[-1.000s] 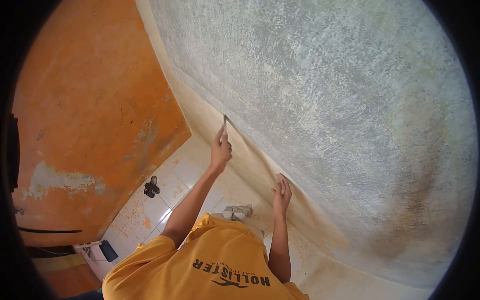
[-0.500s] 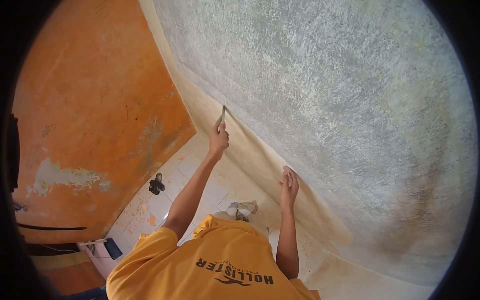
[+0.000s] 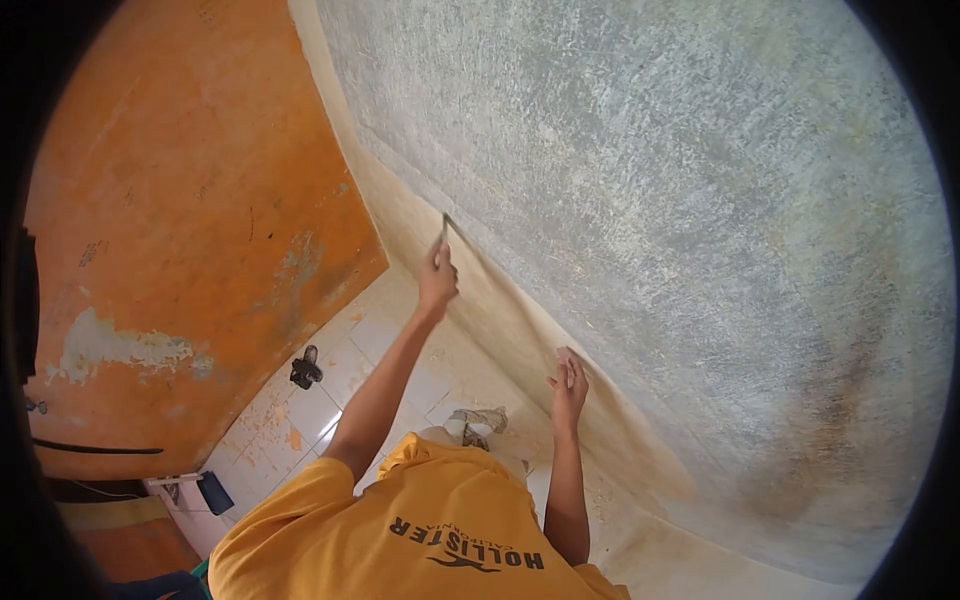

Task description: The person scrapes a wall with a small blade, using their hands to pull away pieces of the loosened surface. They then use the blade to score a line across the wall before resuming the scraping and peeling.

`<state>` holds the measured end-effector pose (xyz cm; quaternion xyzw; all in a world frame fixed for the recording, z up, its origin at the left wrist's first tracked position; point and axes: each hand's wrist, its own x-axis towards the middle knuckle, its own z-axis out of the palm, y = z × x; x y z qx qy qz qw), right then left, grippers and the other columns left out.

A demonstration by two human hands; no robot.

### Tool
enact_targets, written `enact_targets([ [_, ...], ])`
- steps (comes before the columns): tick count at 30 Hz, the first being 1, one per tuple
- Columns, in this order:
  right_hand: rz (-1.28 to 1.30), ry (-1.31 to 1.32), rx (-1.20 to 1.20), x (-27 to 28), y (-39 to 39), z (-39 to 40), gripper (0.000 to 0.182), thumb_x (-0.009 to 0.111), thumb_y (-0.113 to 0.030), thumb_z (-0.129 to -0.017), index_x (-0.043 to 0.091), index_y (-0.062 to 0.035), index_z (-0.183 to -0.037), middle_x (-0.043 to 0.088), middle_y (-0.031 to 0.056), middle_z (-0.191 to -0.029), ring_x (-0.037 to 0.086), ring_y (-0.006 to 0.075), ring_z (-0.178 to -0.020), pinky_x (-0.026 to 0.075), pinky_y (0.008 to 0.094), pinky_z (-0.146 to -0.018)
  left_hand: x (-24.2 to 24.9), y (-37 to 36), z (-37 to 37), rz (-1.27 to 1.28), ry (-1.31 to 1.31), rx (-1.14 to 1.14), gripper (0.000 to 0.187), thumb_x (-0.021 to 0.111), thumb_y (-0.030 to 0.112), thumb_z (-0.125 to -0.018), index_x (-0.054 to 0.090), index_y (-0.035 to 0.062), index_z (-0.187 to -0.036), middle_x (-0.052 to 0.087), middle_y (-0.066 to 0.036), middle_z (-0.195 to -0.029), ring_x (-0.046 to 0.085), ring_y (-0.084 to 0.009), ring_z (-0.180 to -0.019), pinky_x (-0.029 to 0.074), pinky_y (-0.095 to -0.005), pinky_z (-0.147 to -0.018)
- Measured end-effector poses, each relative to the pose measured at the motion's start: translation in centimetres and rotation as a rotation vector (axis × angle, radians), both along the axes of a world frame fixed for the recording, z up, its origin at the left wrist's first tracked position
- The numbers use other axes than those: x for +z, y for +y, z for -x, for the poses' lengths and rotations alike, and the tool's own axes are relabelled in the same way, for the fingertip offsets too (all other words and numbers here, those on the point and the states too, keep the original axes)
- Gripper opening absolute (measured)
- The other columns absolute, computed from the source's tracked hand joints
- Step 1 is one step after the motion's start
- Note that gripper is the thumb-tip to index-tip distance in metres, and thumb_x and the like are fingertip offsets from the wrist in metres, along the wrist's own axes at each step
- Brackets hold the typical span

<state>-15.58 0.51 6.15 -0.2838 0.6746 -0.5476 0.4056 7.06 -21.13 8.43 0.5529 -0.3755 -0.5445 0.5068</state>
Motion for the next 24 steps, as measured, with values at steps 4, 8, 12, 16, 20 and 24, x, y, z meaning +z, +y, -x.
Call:
enact_targets([
  [4, 0.037, 0.038, 0.021, 1.3, -0.8, -0.2, 0.041, 0.056, -0.031, -0.106, 0.060, -0.0056, -0.138, 0.062, 0.0070, -0.139, 0.057, 0.0183, -0.128, 0.054, 0.0347, -0.092, 0.8, -2.7, -2.4, 0.023, 0.006, 0.018, 0.050, 0.047, 0.035, -0.109, 0.049, 0.0072, -0.151, 0.047, 0.002, -0.066, 0.045, -0.0076, -0.051, 0.039, -0.0264, -0.044],
  [8, 0.057, 0.055, -0.009, 0.3, -1.4, -0.1, 0.041, 0.056, -0.031, -0.106, 0.060, -0.0046, -0.137, 0.061, 0.0075, -0.139, 0.057, 0.0186, -0.128, 0.054, 0.0342, -0.091, 0.4, 3.3, 1.2, 0.008, -0.041, -0.056, 0.050, 0.046, 0.034, -0.110, 0.048, 0.0089, -0.152, 0.044, 0.003, -0.064, 0.043, -0.0066, -0.051, 0.037, -0.0246, -0.044],
  [12, 0.036, 0.028, -0.005, 0.3, -1.6, -0.4, 0.040, 0.056, -0.028, -0.106, 0.060, -0.0044, -0.138, 0.061, 0.0077, -0.140, 0.057, 0.0185, -0.128, 0.054, 0.0338, -0.091, 1.1, 3.4, 1.0, -0.028, 0.090, -0.077, 0.051, 0.047, 0.037, -0.109, 0.045, 0.0129, -0.154, 0.042, 0.004, -0.064, 0.041, -0.0058, -0.052, 0.035, -0.0229, -0.043],
  [16, 0.011, 0.043, -0.013, 0.5, -0.8, -0.1, 0.040, 0.056, -0.030, -0.106, 0.059, -0.0057, -0.138, 0.062, 0.0076, -0.140, 0.056, 0.0195, -0.130, 0.053, 0.0360, -0.093, 2.3, 3.2, 0.6, -0.057, 0.072, -0.048, 0.049, 0.044, 0.031, -0.110, 0.045, 0.0106, -0.154, 0.043, 0.003, -0.063, 0.038, -0.0053, -0.050, 0.034, -0.0249, -0.042],
  [20, 0.014, -0.001, -0.034, -1.0, 0.4, 0.0, 0.040, 0.056, -0.028, -0.106, 0.059, -0.0047, -0.139, 0.061, 0.0075, -0.141, 0.057, 0.0189, -0.128, 0.055, 0.0336, -0.090, 1.7, 8.8, 5.1, 0.050, 0.011, -0.120, 0.050, 0.044, 0.029, -0.111, 0.042, 0.0088, -0.156, 0.043, 0.002, -0.065, 0.039, -0.0066, -0.054, 0.036, -0.0261, -0.048],
  [24, -0.010, 0.003, -0.004, -0.3, 1.5, -0.4, 0.043, 0.057, -0.030, -0.106, 0.058, -0.0050, -0.140, 0.060, 0.0085, -0.142, 0.056, 0.0206, -0.130, 0.055, 0.0346, -0.091, 1.9, 13.7, 9.3, 0.129, -0.024, -0.131, 0.051, 0.044, 0.028, -0.111, 0.039, 0.0058, -0.157, 0.042, 0.001, -0.068, 0.039, -0.0085, -0.060, 0.037, -0.0280, -0.055],
])
